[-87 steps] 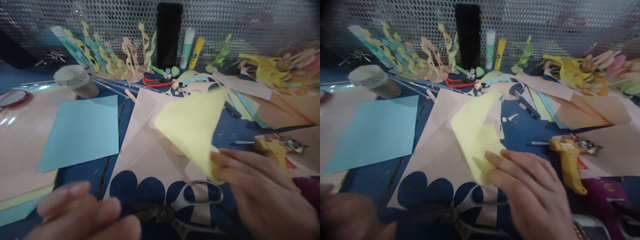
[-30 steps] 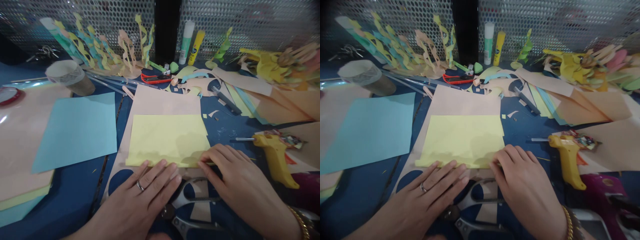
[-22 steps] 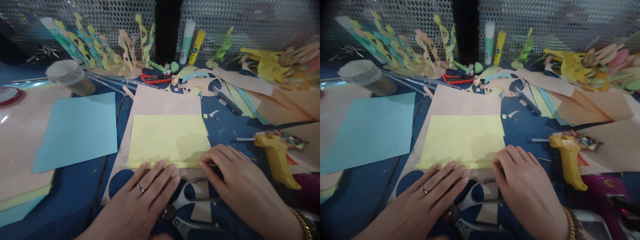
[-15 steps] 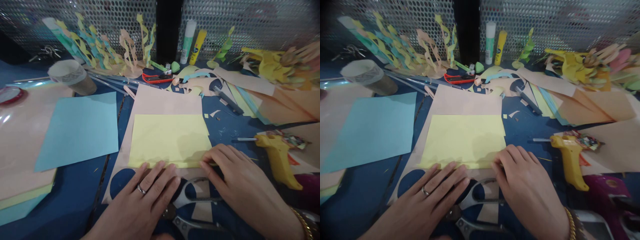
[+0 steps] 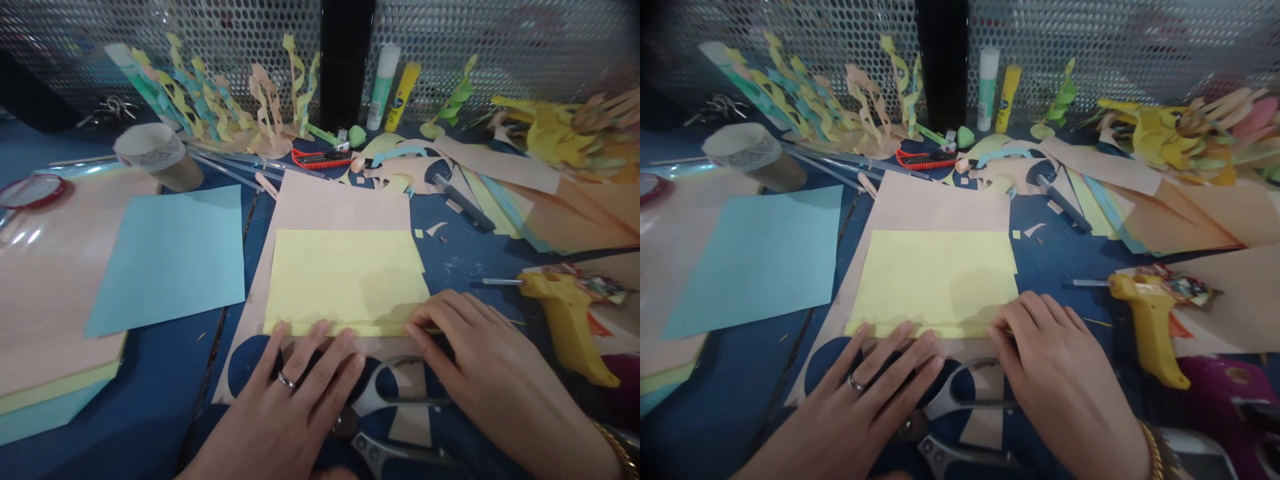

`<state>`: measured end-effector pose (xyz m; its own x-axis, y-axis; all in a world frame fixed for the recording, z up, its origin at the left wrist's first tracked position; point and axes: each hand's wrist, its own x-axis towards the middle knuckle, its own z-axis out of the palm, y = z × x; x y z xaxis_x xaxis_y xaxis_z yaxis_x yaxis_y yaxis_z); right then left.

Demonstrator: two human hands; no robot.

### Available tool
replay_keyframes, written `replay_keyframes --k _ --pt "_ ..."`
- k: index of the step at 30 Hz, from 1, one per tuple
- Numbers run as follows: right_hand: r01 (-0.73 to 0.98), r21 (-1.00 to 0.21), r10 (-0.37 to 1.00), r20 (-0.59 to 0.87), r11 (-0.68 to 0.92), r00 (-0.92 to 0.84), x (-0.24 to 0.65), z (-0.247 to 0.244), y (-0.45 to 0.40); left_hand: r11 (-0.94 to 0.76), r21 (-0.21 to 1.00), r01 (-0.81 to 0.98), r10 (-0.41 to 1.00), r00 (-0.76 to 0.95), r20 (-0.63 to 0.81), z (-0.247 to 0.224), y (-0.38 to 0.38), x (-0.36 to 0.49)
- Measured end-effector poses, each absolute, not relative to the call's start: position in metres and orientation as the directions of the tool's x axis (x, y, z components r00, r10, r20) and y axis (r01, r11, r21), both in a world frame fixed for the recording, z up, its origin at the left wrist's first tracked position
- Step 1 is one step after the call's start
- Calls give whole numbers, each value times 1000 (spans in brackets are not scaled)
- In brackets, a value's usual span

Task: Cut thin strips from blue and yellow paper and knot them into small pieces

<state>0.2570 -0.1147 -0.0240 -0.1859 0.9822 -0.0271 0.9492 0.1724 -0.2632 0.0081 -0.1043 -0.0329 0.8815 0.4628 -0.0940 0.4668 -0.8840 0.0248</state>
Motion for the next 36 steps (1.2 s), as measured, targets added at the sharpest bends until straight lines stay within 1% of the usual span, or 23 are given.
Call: replay_keyframes --k 5,11,14,21,30,32,34,36 --pt "953 -255 984 -24 165 -177 257 -24 -114 -864 -16 504 503 860 -90 -34 -111 9" --pt "951 -261 984 -29 165 -178 256 -25 -114 -819 25 574 572 819 -40 -33 -114 10" --pt "954 -254 985 -31 159 -172 257 -26 -114 -804 22 594 594 804 -18 -33 -116 11" --pt "956 -246 986 -14 157 -166 257 -25 -114 -847 -34 531 530 847 37 -34 -114 11" --pt "960 -227 986 7 165 -168 256 -24 -113 -860 -20 510 509 860 36 -33 -108 10" --pt "962 -198 982 50 186 -179 256 -21 -116 -855 -13 519 518 854 43 -33 -107 10" --pt "960 -144 960 184 240 -212 254 -17 -124 -851 -11 525 524 850 47 -33 -106 11" --pt "931 -92 885 354 354 -302 249 -13 -135 -853 -17 522 521 852 45 -33 -105 12"
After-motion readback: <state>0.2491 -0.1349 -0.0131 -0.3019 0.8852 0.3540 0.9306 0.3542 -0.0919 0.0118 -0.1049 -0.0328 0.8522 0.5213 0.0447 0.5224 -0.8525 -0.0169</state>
